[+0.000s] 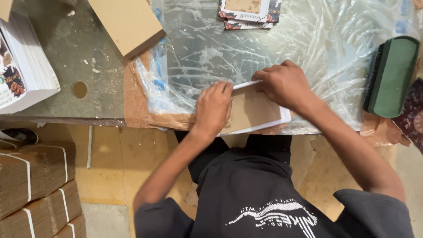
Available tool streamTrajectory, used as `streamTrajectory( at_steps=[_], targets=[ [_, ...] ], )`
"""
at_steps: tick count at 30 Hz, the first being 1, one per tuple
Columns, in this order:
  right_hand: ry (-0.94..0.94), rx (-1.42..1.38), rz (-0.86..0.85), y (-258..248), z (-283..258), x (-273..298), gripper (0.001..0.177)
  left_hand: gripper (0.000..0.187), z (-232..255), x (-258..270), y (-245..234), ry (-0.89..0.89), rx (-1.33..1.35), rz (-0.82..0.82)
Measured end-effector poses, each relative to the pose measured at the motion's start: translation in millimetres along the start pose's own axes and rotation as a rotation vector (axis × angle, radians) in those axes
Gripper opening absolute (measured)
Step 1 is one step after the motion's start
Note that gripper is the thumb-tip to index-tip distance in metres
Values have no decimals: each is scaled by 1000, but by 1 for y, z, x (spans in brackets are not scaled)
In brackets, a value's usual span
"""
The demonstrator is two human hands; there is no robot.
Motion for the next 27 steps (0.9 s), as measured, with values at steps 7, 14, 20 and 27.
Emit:
streamTrajectory(
  at_steps=[7,14,20,27],
  targets=[
    [241,294,560,13,-51,39,32,42,1,30,34,46,-142,193],
    [172,-114,426,30,-69,43,39,48,-5,38,33,85,-116,116],
    [200,-140,443,31,-56,47,47,47,-9,38,18,53,-78,83],
    [216,-226,465,35,-46,49,34,44,-3,33,16,65,-6,109]
  ],
)
Point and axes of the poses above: each hand's wrist, its own x-axis away from the middle knuckle, its own y-axis out of the palm, z = x × y, the point moved 7 cm from there along -x, towards the middle knuckle, and after that the axes turned 13 degrees about x, right-handed, at the moved point
